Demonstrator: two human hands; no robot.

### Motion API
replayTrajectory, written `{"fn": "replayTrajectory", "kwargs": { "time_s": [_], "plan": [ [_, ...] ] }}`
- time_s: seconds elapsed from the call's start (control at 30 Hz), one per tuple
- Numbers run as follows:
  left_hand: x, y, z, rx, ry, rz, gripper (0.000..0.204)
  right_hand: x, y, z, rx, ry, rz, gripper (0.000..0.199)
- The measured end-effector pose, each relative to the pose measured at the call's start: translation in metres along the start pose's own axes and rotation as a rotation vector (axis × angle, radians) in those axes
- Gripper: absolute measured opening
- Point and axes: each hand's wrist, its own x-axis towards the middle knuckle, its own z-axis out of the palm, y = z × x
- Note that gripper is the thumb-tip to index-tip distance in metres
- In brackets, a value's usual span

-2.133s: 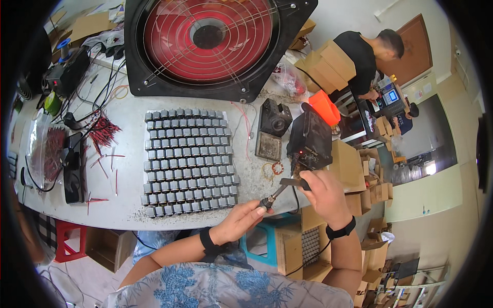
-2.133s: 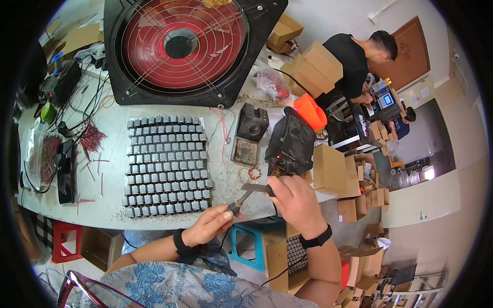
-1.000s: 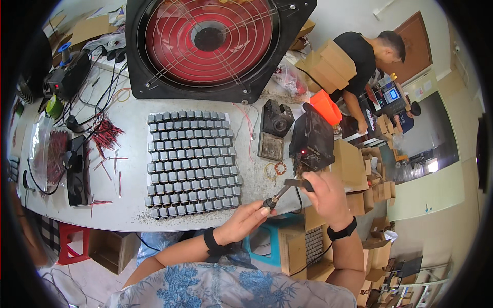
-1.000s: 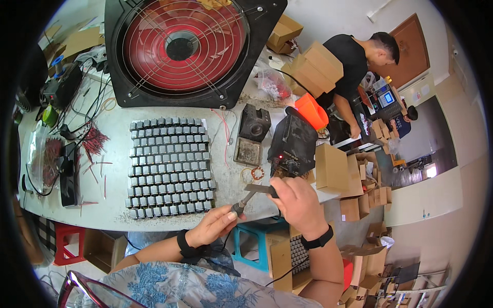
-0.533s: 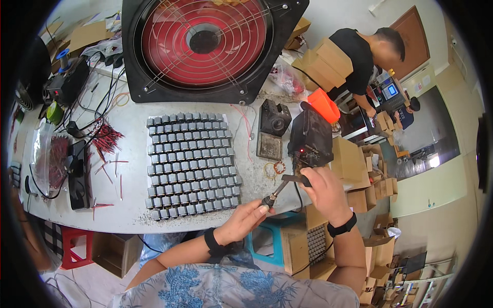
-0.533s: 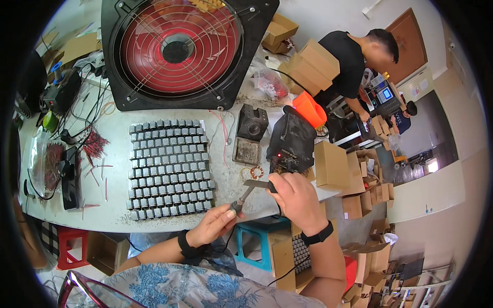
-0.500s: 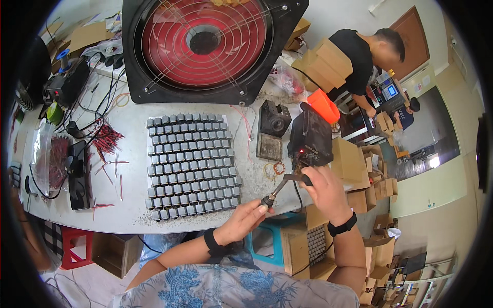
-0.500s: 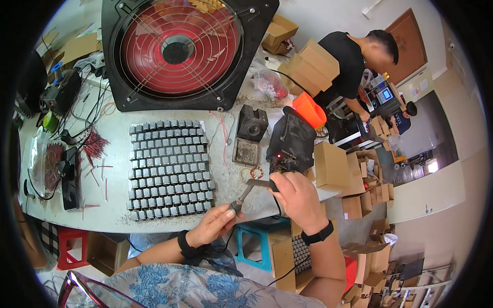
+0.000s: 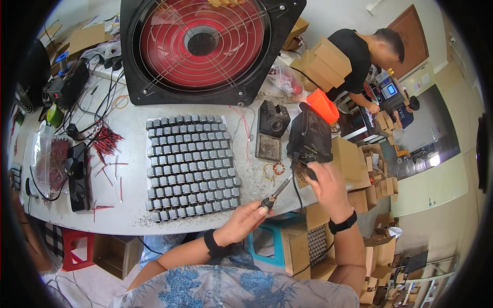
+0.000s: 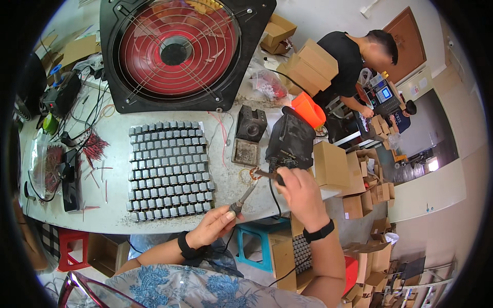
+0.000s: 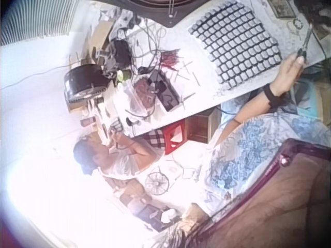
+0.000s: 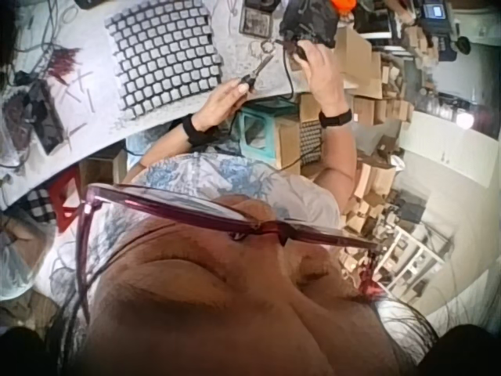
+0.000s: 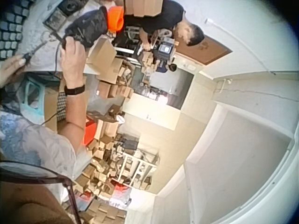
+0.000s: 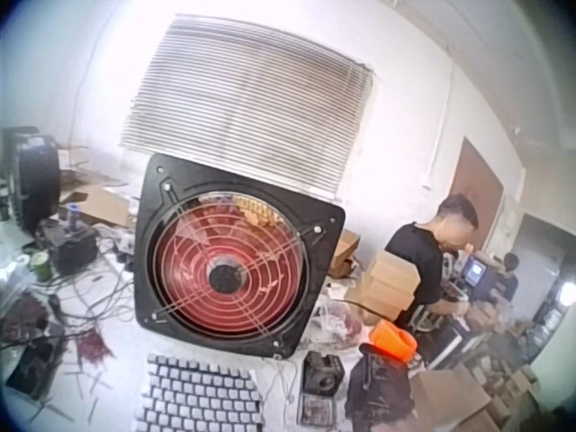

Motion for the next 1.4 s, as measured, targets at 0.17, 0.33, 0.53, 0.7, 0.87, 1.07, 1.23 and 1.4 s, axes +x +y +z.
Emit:
{"fn": "replayTrajectory", "kwargs": {
  "time_s": [0.17, 0.33, 0.53, 0.7, 0.87, 1.07, 1.23, 1.4],
  "plan": [
    [-0.001, -0.002, -0.003, 0.065, -0.002, 0.014, 0.038, 0.002, -0.02, -0.002, 0.025, -0.029, -0.135, 0.037],
    [-0.002, -0.002, 0.0, 0.067, -0.004, 0.064, 0.038, -0.002, 0.004, 0.002, -0.065, -0.02, 0.025, 0.037],
    [-0.002, -0.002, -0.003, 0.12, -0.02, 0.027, 0.037, -0.002, -0.007, -0.007, 0.124, 0.043, 0.006, 0.039],
    [0.003, -0.007, -0.003, 0.157, -0.05, 0.134, 0.034, 0.0, -0.009, -0.008, 0.115, 0.038, 0.002, 0.039],
    [-0.001, -0.002, -0.003, 0.196, -0.028, 0.081, 0.038, -0.005, -0.01, -0.01, 0.092, 0.041, 0.009, 0.039],
    [-0.006, -0.007, 0.001, 0.185, 0.008, 0.142, 0.031, -0.013, -0.017, -0.012, 0.12, -0.03, 0.024, 0.035],
    [-0.001, -0.003, 0.0, 0.06, 0.138, 0.108, 0.035, -0.079, -0.045, 0.022, 0.915, 0.408, 0.329, 0.016],
    [0.0, 0.001, -0.002, -0.136, 0.154, 0.085, 0.04, -0.16, -0.099, 0.071, 1.134, 0.118, 0.753, 0.018]
  ]
}}
